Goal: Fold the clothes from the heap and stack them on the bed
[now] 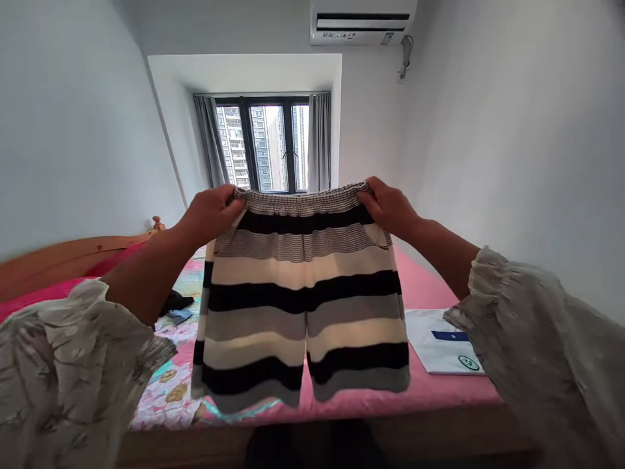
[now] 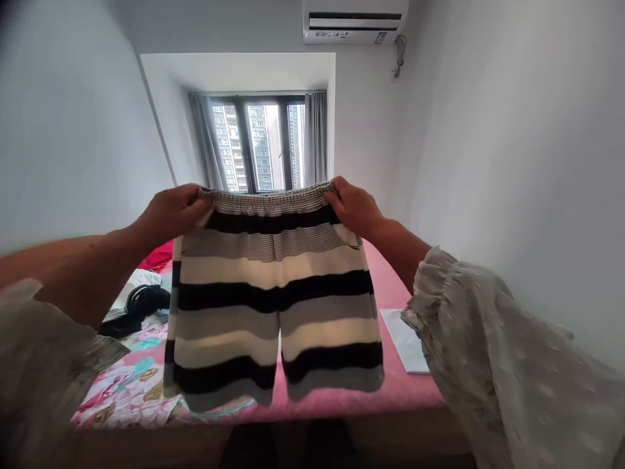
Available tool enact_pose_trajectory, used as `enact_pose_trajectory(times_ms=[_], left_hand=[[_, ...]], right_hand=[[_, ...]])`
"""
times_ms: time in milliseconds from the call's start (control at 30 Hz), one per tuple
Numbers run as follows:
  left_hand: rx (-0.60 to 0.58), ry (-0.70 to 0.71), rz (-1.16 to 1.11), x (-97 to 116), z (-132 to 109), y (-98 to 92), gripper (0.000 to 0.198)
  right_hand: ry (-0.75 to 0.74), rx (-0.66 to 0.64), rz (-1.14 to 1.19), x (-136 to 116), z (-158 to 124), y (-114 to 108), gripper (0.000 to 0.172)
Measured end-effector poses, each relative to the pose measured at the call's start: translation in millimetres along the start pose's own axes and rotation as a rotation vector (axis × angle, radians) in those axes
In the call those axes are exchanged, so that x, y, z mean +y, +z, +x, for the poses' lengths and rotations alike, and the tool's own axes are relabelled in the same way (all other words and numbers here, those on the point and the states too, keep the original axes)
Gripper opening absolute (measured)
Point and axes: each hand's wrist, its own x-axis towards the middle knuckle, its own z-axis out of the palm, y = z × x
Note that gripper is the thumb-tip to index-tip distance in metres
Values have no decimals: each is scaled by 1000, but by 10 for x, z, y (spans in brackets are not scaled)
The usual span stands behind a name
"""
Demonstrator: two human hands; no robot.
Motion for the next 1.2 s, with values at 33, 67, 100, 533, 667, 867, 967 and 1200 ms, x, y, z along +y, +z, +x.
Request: enact_pose_trajectory(times_ms=[33, 67, 100, 533, 667, 867, 967, 1200], left_hand=[[69, 51, 41, 30, 45, -56, 53], [108, 94, 59, 51, 56, -99, 55], [120, 127, 68, 56, 29, -116, 55], [-364, 260, -176, -467, -3621, 2145, 32], [-295, 109, -186, -359, -4347, 2395, 35], [-215, -15, -144, -209, -4483, 2435, 37], [-223, -41, -156, -182, -4461, 2453, 37], [-175, -86, -190, -151, -4315, 2473, 32]], right_hand=[[9, 40, -2, 13, 42, -22, 29], [13, 69, 3, 27, 48, -41, 29], [10, 85, 9, 44, 13, -47, 28], [-12, -504, 338, -188, -3704, 1435, 17], [140, -466, 376, -333, -4398, 1544, 21], [243, -396, 341, -394, -4521, 1523, 25], [258, -365, 339, -425, -4526, 1542, 26], [219, -431, 299, -452, -4210, 1454, 32]])
